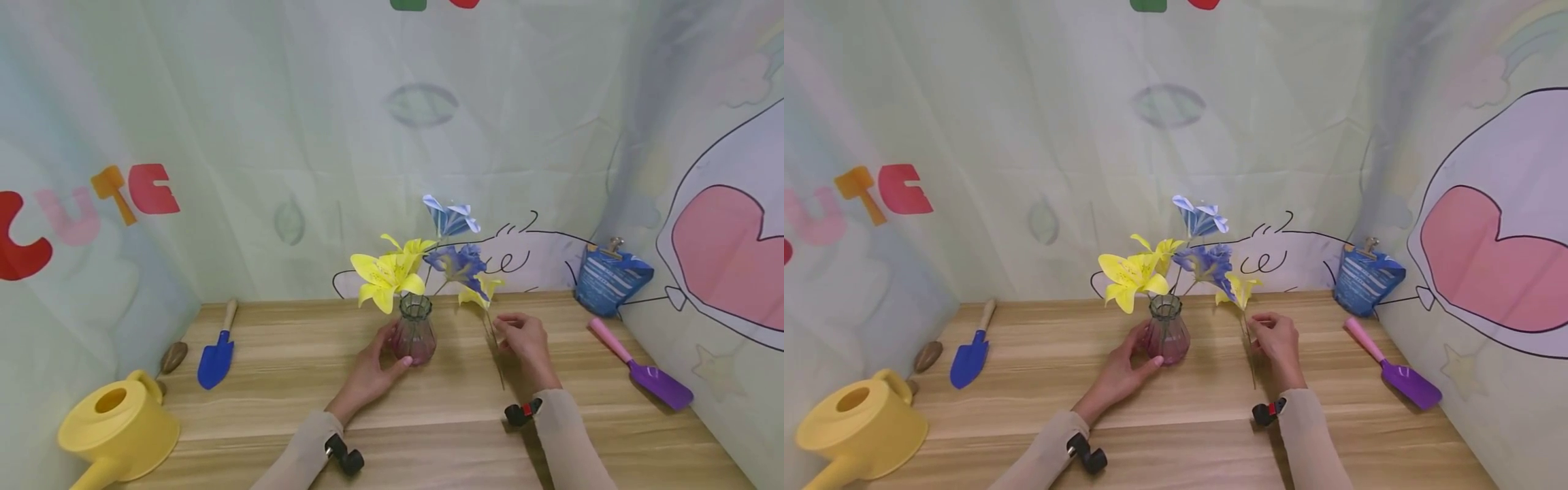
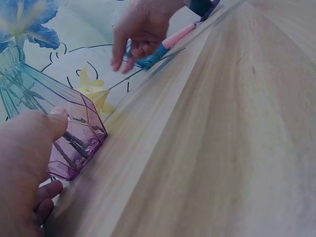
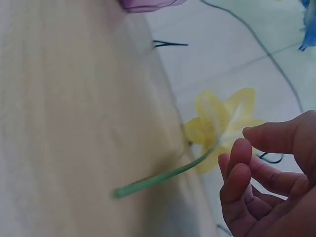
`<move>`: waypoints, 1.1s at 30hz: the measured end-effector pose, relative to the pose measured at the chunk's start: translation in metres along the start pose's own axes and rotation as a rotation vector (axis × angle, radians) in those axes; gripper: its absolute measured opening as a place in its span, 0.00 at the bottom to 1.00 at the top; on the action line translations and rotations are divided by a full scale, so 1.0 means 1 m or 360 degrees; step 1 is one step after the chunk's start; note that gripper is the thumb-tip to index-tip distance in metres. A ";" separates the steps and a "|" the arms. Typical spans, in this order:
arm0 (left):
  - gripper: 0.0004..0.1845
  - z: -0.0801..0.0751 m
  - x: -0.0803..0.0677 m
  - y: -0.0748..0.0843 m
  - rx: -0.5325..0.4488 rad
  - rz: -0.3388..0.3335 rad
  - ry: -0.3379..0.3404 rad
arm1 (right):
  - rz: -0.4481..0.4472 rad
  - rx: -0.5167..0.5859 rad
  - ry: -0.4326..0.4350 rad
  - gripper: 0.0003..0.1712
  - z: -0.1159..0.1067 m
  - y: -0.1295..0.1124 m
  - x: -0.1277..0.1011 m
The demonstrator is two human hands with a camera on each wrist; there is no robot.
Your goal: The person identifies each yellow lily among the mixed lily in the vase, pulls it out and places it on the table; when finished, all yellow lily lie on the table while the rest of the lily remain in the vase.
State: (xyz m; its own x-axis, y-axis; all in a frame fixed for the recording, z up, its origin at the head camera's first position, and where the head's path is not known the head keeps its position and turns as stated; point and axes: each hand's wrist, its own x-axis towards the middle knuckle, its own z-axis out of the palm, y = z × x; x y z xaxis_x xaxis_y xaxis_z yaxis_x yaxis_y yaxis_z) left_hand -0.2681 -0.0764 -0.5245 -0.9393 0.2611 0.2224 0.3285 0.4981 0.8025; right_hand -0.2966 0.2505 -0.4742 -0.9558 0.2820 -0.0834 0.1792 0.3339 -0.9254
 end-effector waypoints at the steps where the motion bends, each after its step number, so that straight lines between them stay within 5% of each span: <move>1: 0.45 0.000 0.000 0.000 0.0000 -0.0001 -0.0001 | -0.0024 -0.0006 0.0010 0.20 -0.001 -0.004 -0.002; 15: 0.45 0.000 0.001 -0.002 -0.0009 -0.0011 0.0012 | -0.0279 0.0207 0.0187 0.28 -0.024 -0.067 -0.037; 23: 0.46 0.001 0.000 -0.001 -0.0006 -0.0008 0.0004 | -0.0544 0.0261 0.0232 0.26 -0.029 -0.094 -0.067; 33: 0.46 0.001 0.001 -0.002 -0.0005 -0.0008 0.0005 | -0.0727 0.0270 0.0068 0.21 -0.024 -0.127 -0.103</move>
State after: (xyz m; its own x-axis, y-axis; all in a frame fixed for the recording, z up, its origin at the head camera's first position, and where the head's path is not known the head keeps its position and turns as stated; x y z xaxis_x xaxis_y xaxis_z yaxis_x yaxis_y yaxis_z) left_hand -0.2697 -0.0763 -0.5264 -0.9414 0.2558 0.2200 0.3232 0.4970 0.8053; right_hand -0.2155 0.2002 -0.3392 -0.9167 0.1788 0.3574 -0.3003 0.2818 -0.9113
